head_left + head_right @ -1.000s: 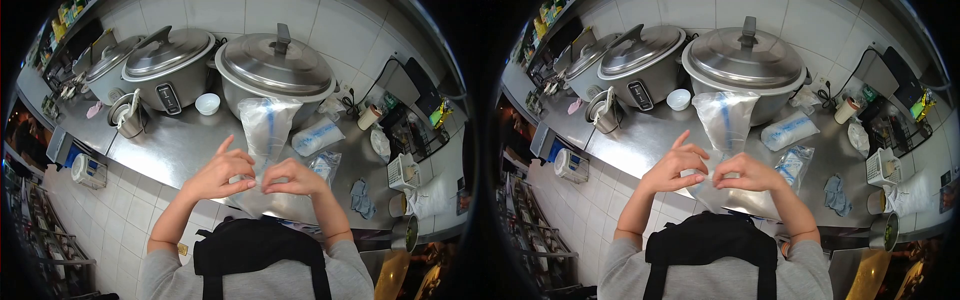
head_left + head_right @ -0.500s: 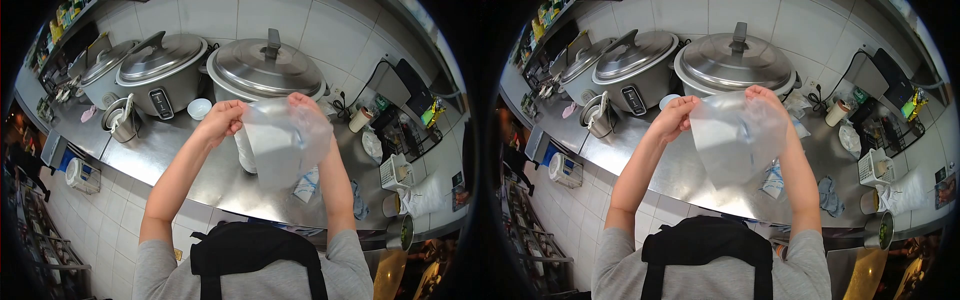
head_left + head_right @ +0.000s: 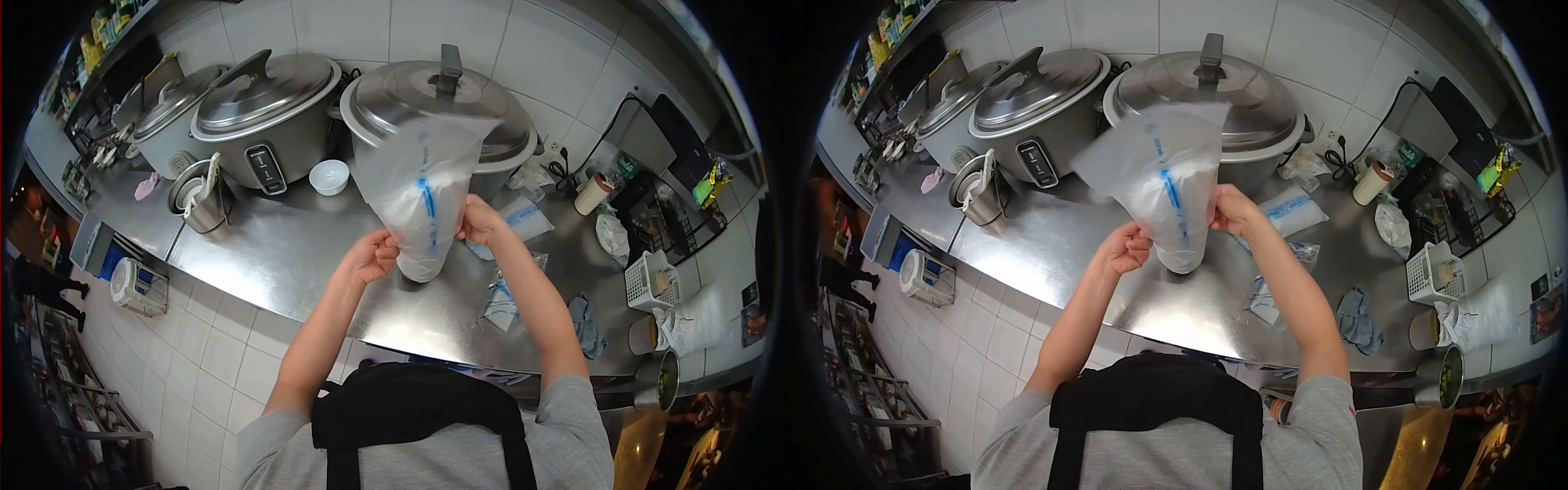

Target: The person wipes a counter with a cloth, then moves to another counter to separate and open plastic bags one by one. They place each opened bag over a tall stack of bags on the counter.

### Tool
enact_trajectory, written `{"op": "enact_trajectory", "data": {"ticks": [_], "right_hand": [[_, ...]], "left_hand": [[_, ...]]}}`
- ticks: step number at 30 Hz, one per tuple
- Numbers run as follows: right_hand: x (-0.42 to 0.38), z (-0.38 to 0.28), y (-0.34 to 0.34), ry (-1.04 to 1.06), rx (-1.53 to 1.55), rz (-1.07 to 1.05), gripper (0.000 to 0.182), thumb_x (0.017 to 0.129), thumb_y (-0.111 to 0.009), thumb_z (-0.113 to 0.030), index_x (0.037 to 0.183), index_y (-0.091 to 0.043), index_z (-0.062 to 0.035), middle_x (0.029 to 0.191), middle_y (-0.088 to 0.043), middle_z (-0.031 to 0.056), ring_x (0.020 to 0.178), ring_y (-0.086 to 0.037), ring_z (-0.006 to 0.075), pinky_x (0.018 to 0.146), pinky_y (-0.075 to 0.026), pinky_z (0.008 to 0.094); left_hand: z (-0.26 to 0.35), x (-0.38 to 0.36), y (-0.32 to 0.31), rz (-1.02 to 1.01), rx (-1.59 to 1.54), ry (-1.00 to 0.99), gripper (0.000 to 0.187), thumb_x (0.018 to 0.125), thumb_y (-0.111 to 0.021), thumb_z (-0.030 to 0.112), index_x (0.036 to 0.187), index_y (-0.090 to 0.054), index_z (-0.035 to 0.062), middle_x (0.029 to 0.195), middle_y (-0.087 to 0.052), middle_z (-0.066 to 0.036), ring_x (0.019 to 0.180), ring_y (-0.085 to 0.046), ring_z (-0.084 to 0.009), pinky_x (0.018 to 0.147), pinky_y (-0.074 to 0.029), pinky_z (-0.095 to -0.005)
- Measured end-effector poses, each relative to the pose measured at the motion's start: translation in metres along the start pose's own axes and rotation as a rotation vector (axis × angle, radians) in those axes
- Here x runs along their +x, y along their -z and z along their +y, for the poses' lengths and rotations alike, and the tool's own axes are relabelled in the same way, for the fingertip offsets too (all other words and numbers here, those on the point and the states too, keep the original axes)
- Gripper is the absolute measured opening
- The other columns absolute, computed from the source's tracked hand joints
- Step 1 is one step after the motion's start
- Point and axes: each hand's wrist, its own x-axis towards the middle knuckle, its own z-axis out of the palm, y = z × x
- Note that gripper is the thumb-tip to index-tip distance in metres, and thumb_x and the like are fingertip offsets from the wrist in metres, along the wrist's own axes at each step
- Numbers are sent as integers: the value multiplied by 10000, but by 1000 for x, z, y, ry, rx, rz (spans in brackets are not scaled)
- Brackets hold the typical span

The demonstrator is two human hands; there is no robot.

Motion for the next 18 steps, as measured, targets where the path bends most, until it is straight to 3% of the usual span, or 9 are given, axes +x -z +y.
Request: {"op": "enact_trajectory", "data": {"ticks": [4, 10, 14, 18], "right_hand": [[19, 36, 18, -19, -64, -19, 138, 800, -450, 2, 816, -583, -28, 611, -578, 60, 430, -517, 102, 317, -392, 224], [7, 42, 13, -38, -31, -29, 138, 829, -441, -31, 851, -577, -36, 625, -590, 54, 455, -541, 105, 332, -396, 220], [17, 36, 10, -25, -84, -24, 163, 835, -427, -31, 825, -589, -51, 620, -588, 40, 439, -526, 102, 337, -386, 219], [47, 71, 14, -122, -44, 52, 118, 844, -480, -72, 769, -570, -56, 585, -552, 51, 389, -450, 114, 342, -325, 237]], "left_hand": [[-9, 11, 26, 127, 229, -55, 108, 866, -426, 113, 805, -489, 48, 629, -469, 13, 410, -350, -17, 316, -266, -130], [1, 14, 30, 260, 387, -54, 85, 835, -486, 107, 764, -488, 60, 598, -446, 19, 418, -330, -18, 314, -220, -139], [13, 24, 8, 387, 677, -154, 122, 837, -498, 115, 725, -498, 68, 588, -462, 14, 410, -344, -24, 310, -205, -149], [6, 43, 19, 445, 704, -163, 91, 838, -501, 111, 753, -498, 80, 579, -468, 15, 397, -340, -24, 308, -204, -155]]}}
